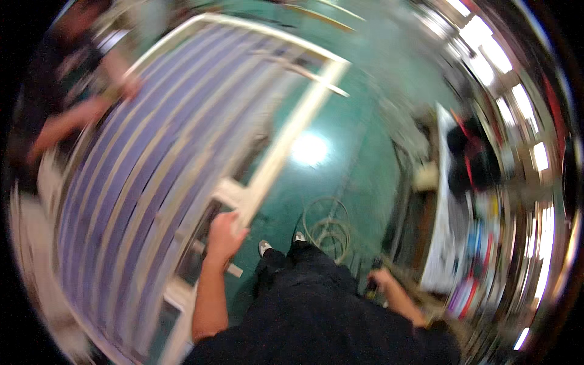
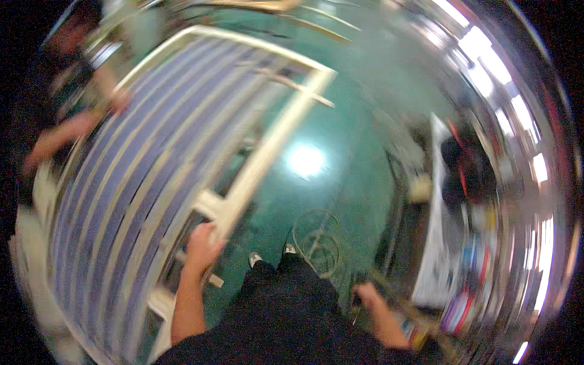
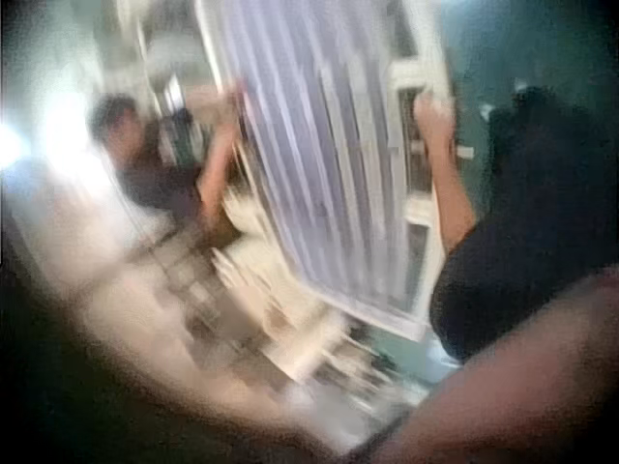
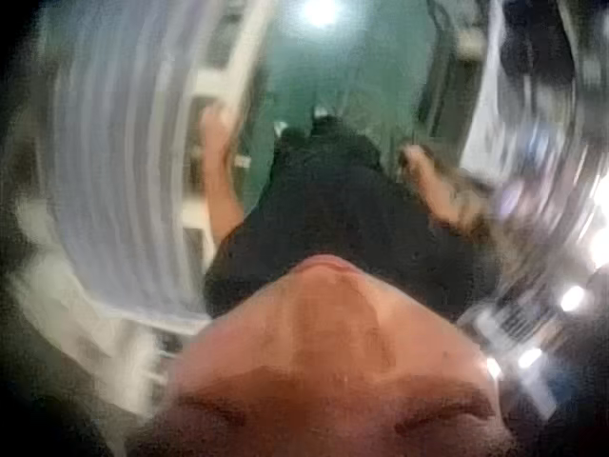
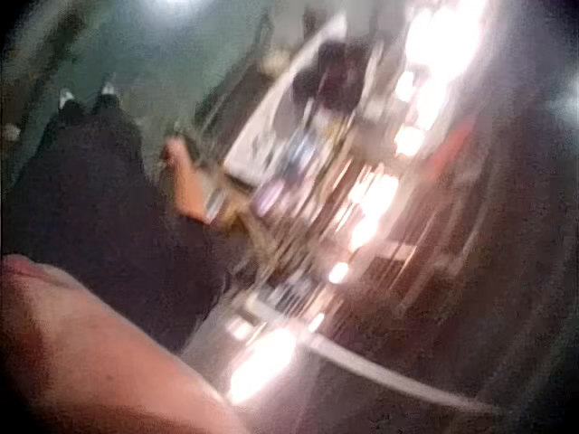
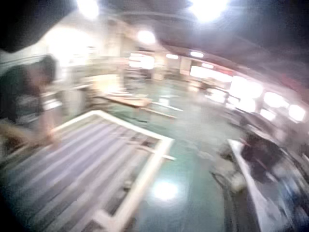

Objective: The person assembles a large wooden frame structure using a pneumatic nail gun. They position long wooden planks onto a pre-existing frame and secure them with nails. The person also retrieves small wooden blocks from a bucket and attaches them to the frame as supports.

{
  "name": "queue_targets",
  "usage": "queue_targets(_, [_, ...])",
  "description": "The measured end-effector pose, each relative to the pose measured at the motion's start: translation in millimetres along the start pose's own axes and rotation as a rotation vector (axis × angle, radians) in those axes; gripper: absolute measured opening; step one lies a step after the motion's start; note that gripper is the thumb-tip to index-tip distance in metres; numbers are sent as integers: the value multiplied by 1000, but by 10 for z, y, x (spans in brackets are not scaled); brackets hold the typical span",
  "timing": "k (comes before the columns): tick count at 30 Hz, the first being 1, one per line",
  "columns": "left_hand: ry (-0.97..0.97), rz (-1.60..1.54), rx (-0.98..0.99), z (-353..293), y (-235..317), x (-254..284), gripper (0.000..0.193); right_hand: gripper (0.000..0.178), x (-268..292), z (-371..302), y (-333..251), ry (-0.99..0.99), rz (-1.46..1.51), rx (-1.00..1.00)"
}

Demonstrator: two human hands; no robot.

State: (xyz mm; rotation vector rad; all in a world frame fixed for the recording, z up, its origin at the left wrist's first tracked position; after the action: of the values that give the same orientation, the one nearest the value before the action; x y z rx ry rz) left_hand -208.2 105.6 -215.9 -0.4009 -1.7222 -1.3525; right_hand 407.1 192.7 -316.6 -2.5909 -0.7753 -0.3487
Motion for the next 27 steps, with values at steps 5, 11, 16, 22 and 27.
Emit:
queue_targets(5, [14, -67, 172, -368, -105, 38, 52, 18, 594, -261, 910, 278, 380, -63])
queue_targets(11, [101, 67, 90, -431, -166, -184, 67, 62, 1233, -27, 1963, 757, 160, -14])
queue_targets(16, [50, 303, 187, -426, 100, -173, 79, 60, 1800, -31, 2345, 582, -143, -34])
queue_targets(22, [71, 563, 335, -808, 248, -166, 77, 34, 2757, 85, 2588, -51, -572, -16])
queue_targets(27, [171, 696, 192, -1214, 726, -399, 68, 64, 3385, 685, 3035, 756, -539, -177])
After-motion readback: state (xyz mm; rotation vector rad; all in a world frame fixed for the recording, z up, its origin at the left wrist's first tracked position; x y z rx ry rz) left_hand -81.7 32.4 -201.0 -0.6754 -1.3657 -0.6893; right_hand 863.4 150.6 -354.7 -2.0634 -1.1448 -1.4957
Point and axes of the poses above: each hand's wrist, its own z-axis towards the middle knuckle, its own x-axis out of the back of the hand, y = z × x, the point moved 3 cm from there along z, towards the middle knuckle, and after that the axes turned 3 degrees about z, right-handed, at the moved point
